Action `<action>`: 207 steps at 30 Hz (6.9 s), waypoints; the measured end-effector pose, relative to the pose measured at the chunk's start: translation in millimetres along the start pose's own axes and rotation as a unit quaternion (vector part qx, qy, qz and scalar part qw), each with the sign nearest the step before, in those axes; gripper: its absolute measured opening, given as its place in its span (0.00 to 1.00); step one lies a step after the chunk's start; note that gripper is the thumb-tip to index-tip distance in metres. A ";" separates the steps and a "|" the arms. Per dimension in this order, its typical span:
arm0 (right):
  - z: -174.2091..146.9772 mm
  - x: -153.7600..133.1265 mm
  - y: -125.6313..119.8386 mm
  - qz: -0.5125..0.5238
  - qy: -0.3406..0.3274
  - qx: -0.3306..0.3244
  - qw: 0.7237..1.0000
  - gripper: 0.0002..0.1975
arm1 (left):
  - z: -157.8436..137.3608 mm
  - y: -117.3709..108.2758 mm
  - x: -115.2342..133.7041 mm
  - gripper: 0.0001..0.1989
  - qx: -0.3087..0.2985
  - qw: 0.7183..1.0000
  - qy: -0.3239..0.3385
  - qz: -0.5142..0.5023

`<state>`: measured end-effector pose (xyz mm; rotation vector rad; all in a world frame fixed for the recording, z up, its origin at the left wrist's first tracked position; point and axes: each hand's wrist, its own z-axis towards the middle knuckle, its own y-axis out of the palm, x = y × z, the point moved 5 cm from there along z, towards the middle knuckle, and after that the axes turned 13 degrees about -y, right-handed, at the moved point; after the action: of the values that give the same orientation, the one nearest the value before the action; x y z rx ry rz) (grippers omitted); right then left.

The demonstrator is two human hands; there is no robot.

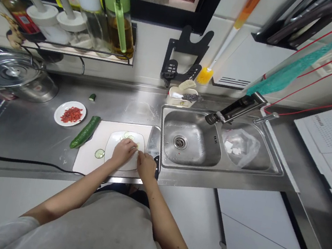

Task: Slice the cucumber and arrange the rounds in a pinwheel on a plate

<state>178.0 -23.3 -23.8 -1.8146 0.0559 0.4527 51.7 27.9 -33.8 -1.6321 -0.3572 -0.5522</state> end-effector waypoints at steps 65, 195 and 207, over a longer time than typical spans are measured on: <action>-44.3 43.1 -22.1 0.150 0.024 0.162 0.975 0.25 | -83.3 -74.5 -126.1 0.14 0.087 0.939 -0.331 0.037; 64.6 6.7 -36.6 0.060 -0.054 -0.062 0.995 0.04 | -6.3 -4.5 -4.5 0.08 -0.091 0.958 -0.243 -0.124; 65.2 3.2 -32.2 0.006 -0.052 -0.084 0.995 0.05 | -4.7 -3.2 -2.5 0.10 -0.086 0.971 -0.207 -0.077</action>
<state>171.6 47.8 -9.6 -1.9531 -0.0446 0.5737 47.2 23.9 -32.1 -1.8991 -0.7679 -0.3604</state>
